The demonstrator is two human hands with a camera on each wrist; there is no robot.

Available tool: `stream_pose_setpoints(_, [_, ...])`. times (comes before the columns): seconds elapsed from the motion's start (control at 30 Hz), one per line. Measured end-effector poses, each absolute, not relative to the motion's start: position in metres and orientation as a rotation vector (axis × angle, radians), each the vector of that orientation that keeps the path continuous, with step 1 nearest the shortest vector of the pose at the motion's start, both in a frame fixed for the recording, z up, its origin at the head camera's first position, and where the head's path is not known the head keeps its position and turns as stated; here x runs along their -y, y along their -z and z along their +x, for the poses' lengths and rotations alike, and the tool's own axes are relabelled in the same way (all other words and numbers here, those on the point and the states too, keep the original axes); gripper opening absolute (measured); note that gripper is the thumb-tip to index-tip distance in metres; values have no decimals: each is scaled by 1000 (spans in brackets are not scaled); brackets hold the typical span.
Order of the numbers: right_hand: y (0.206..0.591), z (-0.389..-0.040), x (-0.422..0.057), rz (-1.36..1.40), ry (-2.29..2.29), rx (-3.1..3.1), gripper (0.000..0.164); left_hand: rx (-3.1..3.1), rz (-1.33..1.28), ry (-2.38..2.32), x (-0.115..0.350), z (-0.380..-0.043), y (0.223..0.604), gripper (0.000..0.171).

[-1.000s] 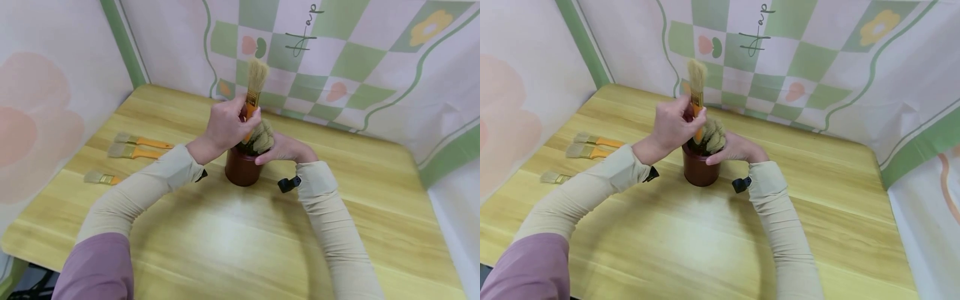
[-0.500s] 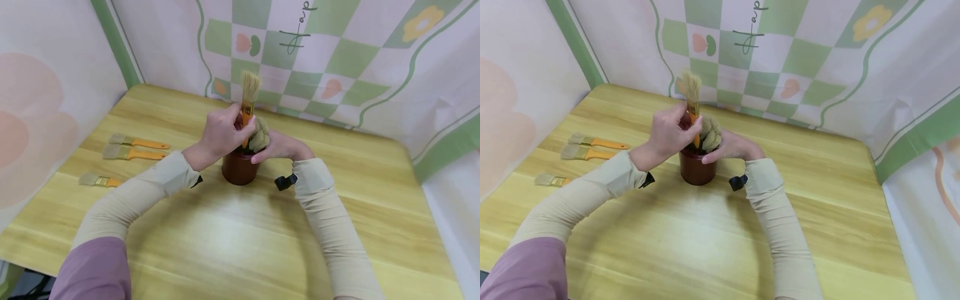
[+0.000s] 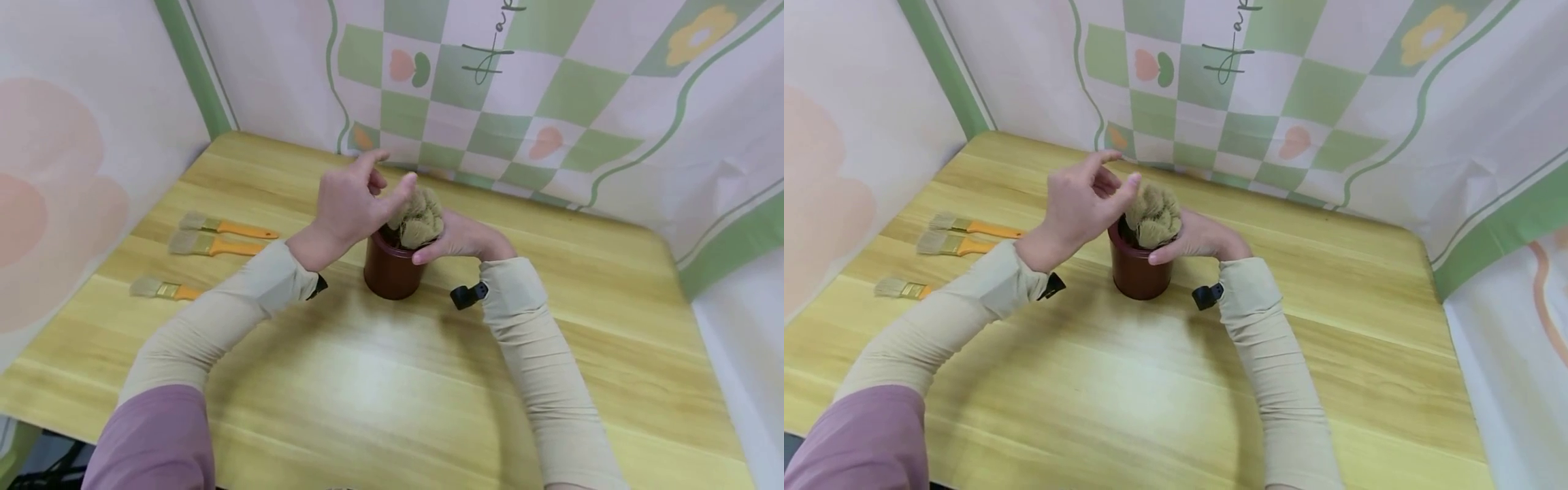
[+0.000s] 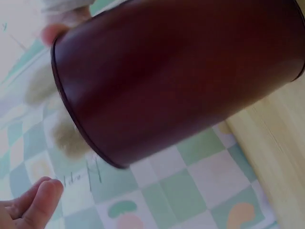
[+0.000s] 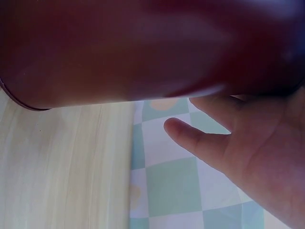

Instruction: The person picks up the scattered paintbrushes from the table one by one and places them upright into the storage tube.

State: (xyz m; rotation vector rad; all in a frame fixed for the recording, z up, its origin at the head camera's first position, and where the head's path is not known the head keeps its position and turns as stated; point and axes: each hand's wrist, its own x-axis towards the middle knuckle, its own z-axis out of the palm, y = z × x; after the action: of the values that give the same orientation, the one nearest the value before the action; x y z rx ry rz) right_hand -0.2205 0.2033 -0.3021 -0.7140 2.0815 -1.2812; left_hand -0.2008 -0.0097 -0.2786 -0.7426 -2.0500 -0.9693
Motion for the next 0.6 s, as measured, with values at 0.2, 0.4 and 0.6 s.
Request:
stream_pose_setpoints(0.2, [304, -221, -205, -675, 1286, -2105, 93, 2309, -525, 984, 26, -218, 286, 33])
stream_pose_setpoints(0.4, [301, -222, -205, -666, 1272, -2150, 93, 2608, -257, 855, 44, -254, 298, 40])
stream_pose_setpoints(0.6, [304, -222, -204, -731, 1273, -2152, 91, 2950, -166, 564, 65, -269, 331, 39])
